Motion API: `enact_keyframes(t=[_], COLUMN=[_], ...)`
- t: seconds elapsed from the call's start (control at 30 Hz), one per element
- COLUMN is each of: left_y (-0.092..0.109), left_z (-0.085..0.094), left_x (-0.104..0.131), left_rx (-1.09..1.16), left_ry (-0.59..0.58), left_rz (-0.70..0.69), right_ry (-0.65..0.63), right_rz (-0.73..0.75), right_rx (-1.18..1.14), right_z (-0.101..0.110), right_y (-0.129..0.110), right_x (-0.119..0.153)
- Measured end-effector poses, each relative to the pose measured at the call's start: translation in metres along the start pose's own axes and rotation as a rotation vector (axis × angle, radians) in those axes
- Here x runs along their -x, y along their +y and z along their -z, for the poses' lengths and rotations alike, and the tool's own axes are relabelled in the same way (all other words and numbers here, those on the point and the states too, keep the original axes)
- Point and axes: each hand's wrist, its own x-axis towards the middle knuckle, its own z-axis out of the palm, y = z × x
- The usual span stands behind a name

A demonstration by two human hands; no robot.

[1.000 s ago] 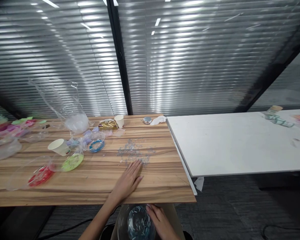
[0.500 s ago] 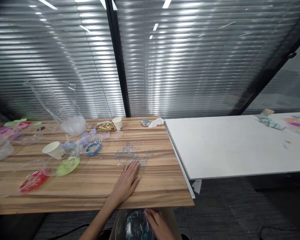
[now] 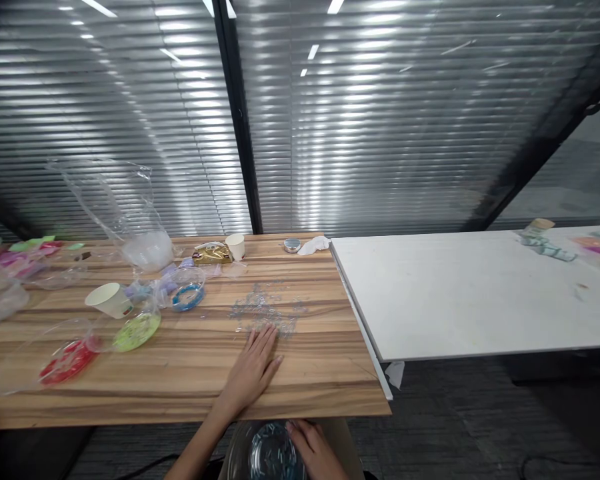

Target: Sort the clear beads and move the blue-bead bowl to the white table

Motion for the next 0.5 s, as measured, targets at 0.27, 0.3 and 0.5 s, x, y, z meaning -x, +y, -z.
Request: enact_keyframes(t=[0.27,0.3,0.5], left_y=[0.001,0.000,0.000], left_z=[0.003,0.003,0.002], left_x=[0.000,0.000,0.001], left_rx=[-0.015,-0.017,-0.013], left_ry=[-0.047,-0.046,-0.018], left_rz=[-0.028,-0.028,-0.025], right_ry=[0.000,0.008,0.002], right_rz=[-0.026,-0.025,0.039], right_rx=[0.006,0.006,0.036], right_z=[0.001,0.001,0.001], right_y=[-0.004,-0.004,0.007], right_x=[0.000,0.000,-0.004])
